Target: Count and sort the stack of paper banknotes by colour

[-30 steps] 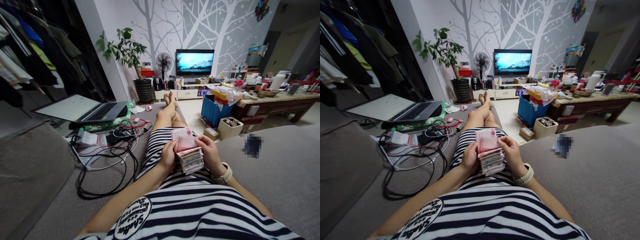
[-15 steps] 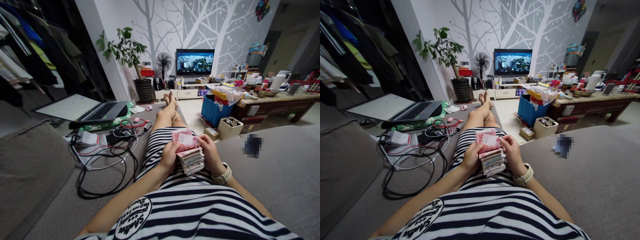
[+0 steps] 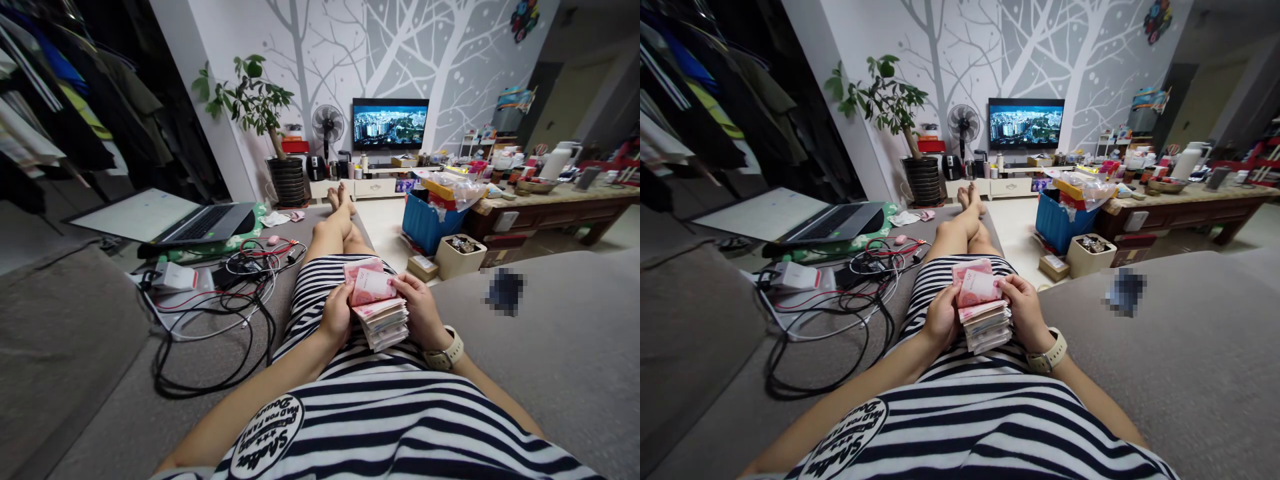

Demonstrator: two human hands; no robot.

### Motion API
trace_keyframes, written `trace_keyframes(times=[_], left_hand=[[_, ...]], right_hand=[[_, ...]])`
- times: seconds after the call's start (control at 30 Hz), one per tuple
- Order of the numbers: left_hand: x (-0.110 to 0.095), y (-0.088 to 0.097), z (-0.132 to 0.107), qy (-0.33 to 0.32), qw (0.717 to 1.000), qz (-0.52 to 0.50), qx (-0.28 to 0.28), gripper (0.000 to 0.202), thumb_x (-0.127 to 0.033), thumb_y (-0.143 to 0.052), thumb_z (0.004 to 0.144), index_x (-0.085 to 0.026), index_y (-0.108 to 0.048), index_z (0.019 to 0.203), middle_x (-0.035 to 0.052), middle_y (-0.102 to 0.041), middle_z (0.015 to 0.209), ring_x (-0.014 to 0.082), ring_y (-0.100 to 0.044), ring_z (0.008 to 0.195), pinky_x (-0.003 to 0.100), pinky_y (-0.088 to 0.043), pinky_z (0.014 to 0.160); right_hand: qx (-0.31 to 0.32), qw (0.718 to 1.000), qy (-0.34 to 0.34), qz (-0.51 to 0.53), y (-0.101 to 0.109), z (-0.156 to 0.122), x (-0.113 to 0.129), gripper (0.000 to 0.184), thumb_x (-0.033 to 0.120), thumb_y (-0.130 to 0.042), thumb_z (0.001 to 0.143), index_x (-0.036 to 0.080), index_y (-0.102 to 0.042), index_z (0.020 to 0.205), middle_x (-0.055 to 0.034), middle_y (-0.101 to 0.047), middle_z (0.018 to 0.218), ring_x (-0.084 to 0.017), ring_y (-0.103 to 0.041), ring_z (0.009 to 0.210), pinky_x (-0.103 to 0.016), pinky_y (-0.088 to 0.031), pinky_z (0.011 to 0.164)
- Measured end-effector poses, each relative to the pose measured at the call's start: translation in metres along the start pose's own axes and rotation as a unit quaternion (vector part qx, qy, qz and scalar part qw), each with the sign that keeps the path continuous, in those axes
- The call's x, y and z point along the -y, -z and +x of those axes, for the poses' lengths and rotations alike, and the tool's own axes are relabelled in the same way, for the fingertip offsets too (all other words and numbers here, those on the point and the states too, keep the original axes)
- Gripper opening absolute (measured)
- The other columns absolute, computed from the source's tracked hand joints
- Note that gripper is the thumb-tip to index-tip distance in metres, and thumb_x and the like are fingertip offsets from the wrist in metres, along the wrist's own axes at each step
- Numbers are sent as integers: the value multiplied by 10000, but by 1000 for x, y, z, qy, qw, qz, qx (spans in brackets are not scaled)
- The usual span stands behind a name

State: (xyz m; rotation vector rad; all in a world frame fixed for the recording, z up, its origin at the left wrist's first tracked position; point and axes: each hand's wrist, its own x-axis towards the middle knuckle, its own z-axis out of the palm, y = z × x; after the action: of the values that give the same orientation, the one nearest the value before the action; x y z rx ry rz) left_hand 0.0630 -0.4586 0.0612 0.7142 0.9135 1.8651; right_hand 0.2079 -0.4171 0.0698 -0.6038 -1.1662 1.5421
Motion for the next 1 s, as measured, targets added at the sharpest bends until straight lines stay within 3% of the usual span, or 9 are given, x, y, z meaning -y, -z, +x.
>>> trace_keyframes(times=[0.47, 0.67, 0.87, 1.0], left_hand=[[-2, 0, -1, -4, 1000, 22, 5, 218, -382, -749, 649, -182, -664, 661, 1, -677, 662, 208, -663, 749, 332, -516, 756], [-7, -5, -4, 25, 999, -11, 33, 260, -384, -779, 639, -165, -686, 745, 46, -729, 756, 269, -697, 875, 387, -534, 814], [-11, -7, -6, 42, 997, -5, 64, 313, -356, -809, 615, -155, -696, 826, 75, -748, 824, 282, -703, 902, 401, -531, 840], [-11, -6, -6, 55, 996, -2, 70, 336, -356, -817, 613, -152, -695, 851, 77, -748, 817, 280, -704, 884, 399, -532, 830]], right_hand=[[9, 999, 22, -25, -1, -2, 3, 280, 417, -741, 738, 203, -581, 655, 55, -474, 526, -99, -348, 481, -247, -269, 478], [12, 999, 41, 5, 0, -1, 3, 259, 419, -717, 782, 196, -611, 706, 32, -543, 549, -103, -406, 499, -248, -332, 506], [-9, 999, 31, 15, 3, 2, 2, 277, 389, -773, 741, 198, -573, 724, 60, -501, 574, -78, -354, 492, -223, -260, 475], [-18, 999, 27, 23, 4, 5, 1, 280, 388, -786, 710, 198, -581, 729, 55, -517, 584, -82, -373, 502, -224, -271, 482]])
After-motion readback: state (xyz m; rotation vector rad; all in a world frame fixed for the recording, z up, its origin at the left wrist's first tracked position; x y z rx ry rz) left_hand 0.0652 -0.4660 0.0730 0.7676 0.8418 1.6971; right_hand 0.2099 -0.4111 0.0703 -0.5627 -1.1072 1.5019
